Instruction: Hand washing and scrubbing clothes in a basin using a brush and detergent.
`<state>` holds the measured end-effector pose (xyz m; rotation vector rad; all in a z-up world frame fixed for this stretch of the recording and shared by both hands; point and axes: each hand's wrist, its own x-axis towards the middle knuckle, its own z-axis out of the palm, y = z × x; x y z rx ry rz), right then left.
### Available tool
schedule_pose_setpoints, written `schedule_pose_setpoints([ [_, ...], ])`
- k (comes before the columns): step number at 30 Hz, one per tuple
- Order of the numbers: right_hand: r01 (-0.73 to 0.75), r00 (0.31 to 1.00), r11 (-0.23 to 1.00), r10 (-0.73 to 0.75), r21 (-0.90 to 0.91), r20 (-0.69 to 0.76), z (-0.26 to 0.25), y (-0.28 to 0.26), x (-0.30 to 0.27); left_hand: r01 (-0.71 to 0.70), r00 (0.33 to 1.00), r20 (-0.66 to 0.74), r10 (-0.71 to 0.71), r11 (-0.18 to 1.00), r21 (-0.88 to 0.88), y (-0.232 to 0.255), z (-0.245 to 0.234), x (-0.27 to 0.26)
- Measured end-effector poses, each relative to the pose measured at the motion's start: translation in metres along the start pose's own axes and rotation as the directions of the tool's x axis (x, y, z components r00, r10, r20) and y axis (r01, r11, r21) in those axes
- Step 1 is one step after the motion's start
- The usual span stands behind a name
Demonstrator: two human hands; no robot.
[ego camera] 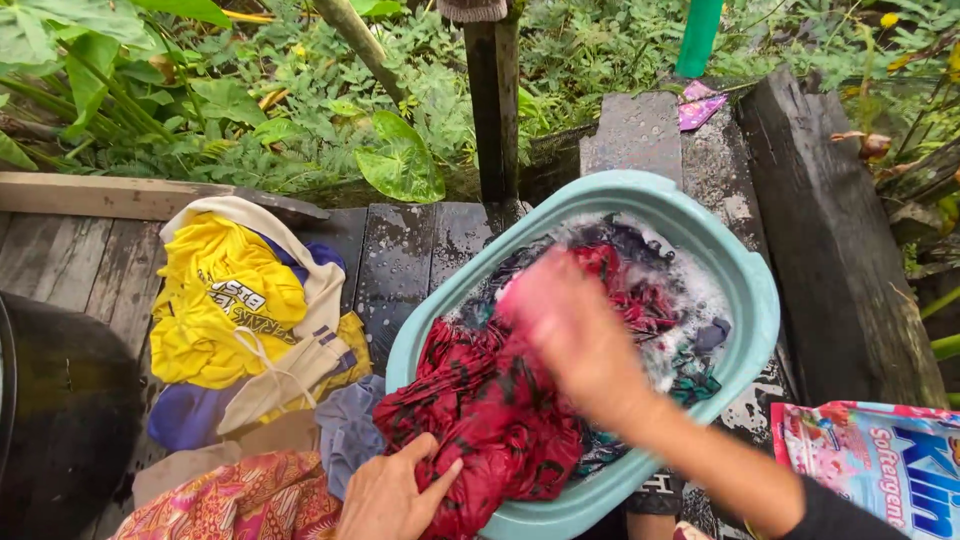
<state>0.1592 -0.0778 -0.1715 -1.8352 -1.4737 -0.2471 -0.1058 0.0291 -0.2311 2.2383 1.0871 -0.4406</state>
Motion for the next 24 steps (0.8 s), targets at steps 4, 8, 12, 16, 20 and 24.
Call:
schedule_pose_setpoints([
  [4,0.046,0.851,0.938,-0.217,0.345,0.478,0.048,0.007,-0.057,-0.007,0.999,-0.04,0.005,0.999,-0.052,-0.054,0.039,0.014],
  [8,0.101,0.909,0.994,-0.078,-0.034,0.408,0.042,0.111,-0.042,0.011,1.0,-0.013,-0.013,0.996,-0.084,-0.082,0.057,0.018],
  [12,-0.224,0.928,0.926,0.298,-0.304,0.225,0.035,0.125,-0.03,0.085,0.996,0.044,-0.078,0.973,-0.216,-0.056,0.033,0.018],
  [16,-0.436,0.855,0.89,0.456,-0.134,0.248,0.045,0.026,-0.045,0.165,0.985,0.102,-0.139,0.935,-0.315,-0.05,0.025,0.016],
  [20,-0.084,0.925,0.995,0.057,0.054,0.375,0.063,0.008,-0.057,-0.252,0.968,-0.054,0.246,0.95,-0.185,-0.114,0.077,0.041],
  [24,0.009,0.984,0.984,0.022,-0.175,0.175,0.057,0.138,-0.055,-0.525,0.848,-0.02,0.53,0.844,0.107,-0.129,0.086,0.031],
])
